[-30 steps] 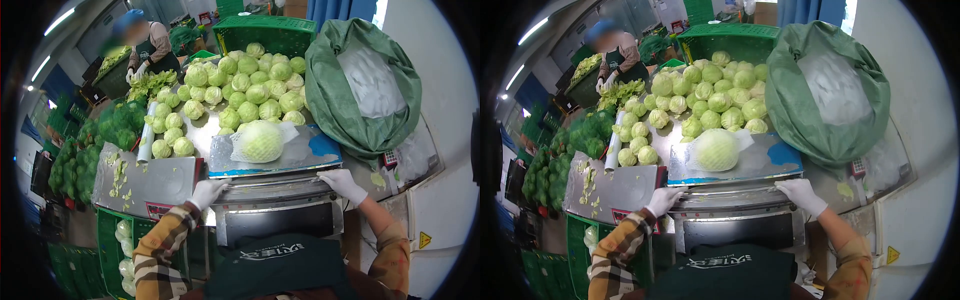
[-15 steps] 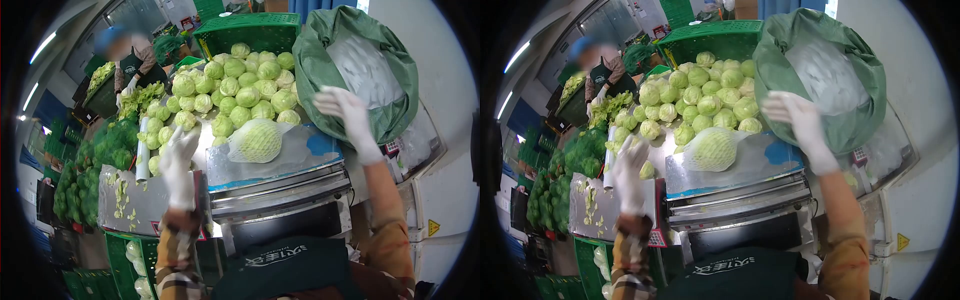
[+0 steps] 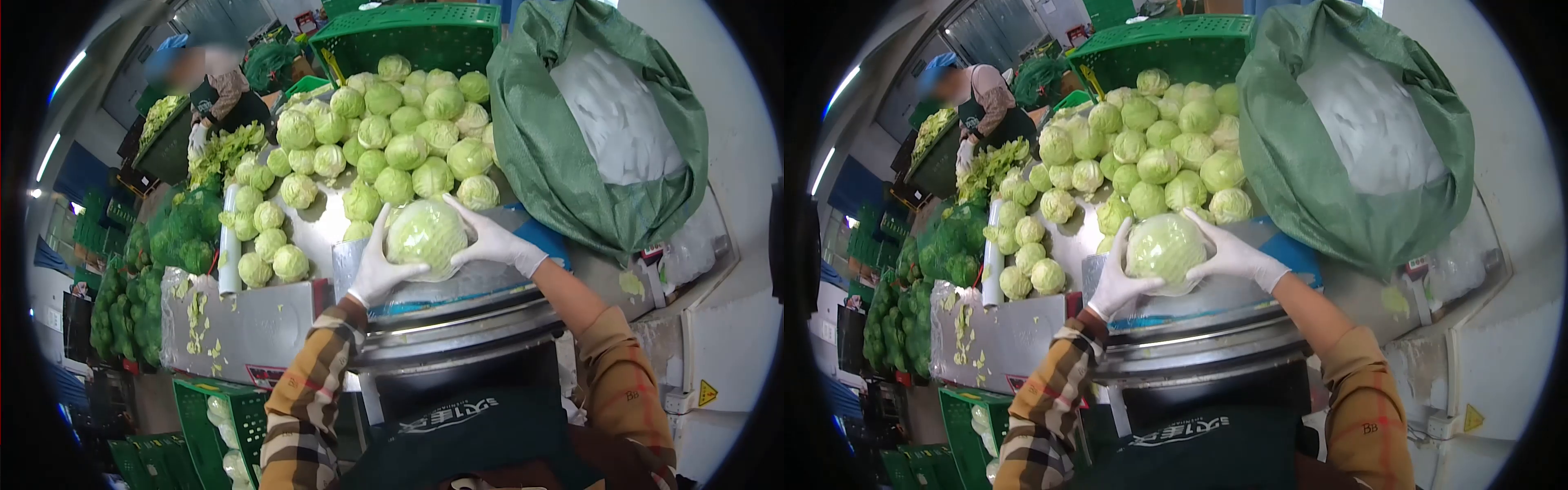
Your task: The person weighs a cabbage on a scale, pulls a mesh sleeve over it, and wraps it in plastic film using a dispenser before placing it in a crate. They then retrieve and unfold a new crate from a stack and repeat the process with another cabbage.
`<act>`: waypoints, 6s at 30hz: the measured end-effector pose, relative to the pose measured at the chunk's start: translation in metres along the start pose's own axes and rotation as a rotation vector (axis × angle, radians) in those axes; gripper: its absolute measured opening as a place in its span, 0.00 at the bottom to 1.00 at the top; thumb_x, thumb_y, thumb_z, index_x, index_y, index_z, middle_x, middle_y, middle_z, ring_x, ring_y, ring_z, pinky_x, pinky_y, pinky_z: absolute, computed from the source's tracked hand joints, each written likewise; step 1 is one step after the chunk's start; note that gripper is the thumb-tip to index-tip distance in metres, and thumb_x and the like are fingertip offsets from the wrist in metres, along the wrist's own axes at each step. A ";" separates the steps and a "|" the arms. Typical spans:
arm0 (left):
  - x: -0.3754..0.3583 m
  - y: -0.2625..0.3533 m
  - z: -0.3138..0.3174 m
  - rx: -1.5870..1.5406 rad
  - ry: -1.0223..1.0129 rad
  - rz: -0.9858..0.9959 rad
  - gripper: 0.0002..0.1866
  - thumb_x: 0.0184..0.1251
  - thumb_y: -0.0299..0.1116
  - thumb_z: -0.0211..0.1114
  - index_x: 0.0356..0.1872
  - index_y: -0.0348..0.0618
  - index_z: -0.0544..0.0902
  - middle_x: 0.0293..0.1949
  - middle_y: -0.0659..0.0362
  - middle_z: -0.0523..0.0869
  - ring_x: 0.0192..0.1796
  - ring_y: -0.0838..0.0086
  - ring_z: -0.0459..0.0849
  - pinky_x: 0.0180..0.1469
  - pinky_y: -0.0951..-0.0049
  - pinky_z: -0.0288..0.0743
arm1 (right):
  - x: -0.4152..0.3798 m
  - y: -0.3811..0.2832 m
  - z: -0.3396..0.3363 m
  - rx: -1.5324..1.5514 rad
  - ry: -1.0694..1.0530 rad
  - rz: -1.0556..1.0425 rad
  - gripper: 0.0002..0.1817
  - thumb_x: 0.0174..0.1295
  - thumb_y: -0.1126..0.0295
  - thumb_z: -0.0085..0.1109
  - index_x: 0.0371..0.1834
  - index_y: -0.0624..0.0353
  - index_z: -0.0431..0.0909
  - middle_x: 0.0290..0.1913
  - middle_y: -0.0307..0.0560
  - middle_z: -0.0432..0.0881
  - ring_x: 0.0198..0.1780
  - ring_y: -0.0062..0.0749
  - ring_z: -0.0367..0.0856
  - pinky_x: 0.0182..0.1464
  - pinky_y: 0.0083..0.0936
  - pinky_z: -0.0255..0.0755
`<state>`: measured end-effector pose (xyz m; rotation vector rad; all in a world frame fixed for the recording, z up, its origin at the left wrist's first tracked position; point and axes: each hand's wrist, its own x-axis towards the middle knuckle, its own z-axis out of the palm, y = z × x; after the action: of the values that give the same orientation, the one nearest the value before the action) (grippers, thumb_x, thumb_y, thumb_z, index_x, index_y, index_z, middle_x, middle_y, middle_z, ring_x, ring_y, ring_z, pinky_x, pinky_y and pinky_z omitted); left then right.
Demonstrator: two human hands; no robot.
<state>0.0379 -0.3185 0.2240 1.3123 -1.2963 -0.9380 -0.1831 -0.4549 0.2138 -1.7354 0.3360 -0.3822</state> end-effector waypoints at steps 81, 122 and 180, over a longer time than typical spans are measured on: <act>-0.386 -0.012 -0.004 -1.580 0.152 -0.086 0.35 0.73 0.56 0.52 0.70 0.42 0.62 0.70 0.54 0.64 0.71 0.65 0.62 0.72 0.59 0.58 | -0.032 -0.164 0.346 -0.085 -0.946 -0.223 0.24 0.51 0.61 0.73 0.52 0.57 0.83 0.56 0.48 0.83 0.63 0.43 0.77 0.67 0.36 0.67; -0.773 -0.085 -0.409 0.731 1.275 -1.069 0.58 0.40 0.66 0.76 0.71 0.47 0.62 0.69 0.48 0.70 0.71 0.55 0.69 0.71 0.43 0.52 | -0.019 -0.069 0.508 0.085 -0.444 0.517 0.17 0.75 0.66 0.47 0.55 0.67 0.79 0.48 0.52 0.86 0.51 0.32 0.84 0.51 0.26 0.76; -1.050 0.115 0.510 -0.770 2.686 -2.770 0.42 0.53 0.43 0.74 0.67 0.35 0.64 0.55 0.43 0.77 0.54 0.52 0.82 0.52 0.57 0.81 | -0.203 -0.110 0.750 -0.416 -1.559 0.094 0.14 0.71 0.72 0.56 0.54 0.69 0.80 0.44 0.49 0.87 0.48 0.25 0.83 0.54 0.19 0.73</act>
<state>-0.6036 0.6576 0.1160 -0.9117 -2.9729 -0.2020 -0.0407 0.3160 0.1725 -1.8907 -0.6790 1.1773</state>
